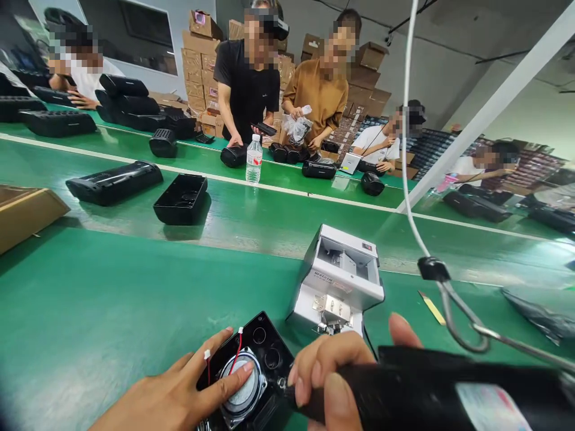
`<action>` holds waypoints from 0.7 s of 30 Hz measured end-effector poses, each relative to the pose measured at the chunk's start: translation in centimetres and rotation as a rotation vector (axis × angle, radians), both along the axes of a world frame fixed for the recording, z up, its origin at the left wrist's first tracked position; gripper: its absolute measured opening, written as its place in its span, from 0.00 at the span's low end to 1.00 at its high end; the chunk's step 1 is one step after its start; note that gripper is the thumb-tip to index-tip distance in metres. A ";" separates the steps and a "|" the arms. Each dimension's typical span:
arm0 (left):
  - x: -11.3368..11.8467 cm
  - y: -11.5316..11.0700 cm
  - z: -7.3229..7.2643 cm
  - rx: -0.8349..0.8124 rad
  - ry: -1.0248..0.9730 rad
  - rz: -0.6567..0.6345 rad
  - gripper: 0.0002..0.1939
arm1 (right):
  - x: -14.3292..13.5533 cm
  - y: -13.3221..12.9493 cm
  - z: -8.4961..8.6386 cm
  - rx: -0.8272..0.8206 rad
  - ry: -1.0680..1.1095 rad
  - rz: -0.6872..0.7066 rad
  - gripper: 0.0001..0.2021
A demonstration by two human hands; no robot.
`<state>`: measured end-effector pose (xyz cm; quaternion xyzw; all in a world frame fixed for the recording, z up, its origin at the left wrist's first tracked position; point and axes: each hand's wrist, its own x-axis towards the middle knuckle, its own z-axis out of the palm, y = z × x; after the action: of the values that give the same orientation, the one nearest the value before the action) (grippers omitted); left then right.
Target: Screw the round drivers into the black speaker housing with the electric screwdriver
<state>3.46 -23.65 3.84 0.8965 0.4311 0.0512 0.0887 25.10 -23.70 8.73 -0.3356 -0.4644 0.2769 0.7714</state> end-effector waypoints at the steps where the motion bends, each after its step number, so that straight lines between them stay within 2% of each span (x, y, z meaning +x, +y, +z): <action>1: 0.0 0.0 0.1 -0.013 -0.004 0.001 0.47 | -0.5 0.2 -0.2 -0.015 0.041 0.001 0.29; 7: -0.1 0.0 0.4 -0.141 -0.044 0.044 0.39 | 0.0 1.0 -1.4 -0.067 0.062 0.013 0.29; 11: 0.2 0.2 0.6 -0.234 -0.003 0.071 0.40 | 0.0 1.0 -1.6 -0.072 0.052 0.021 0.29; 16: 0.6 0.4 1.3 -0.272 0.013 0.067 0.40 | 0.0 1.2 -2.1 -0.104 0.067 0.021 0.30; 21: 1.2 0.5 2.6 -0.305 0.107 0.058 0.42 | 0.1 0.8 -2.5 -0.082 0.035 0.163 0.27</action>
<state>4.71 -23.15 6.40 0.8612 0.4637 -0.0603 0.1993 25.25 -22.89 6.19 -0.3232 -0.4651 0.3634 0.7397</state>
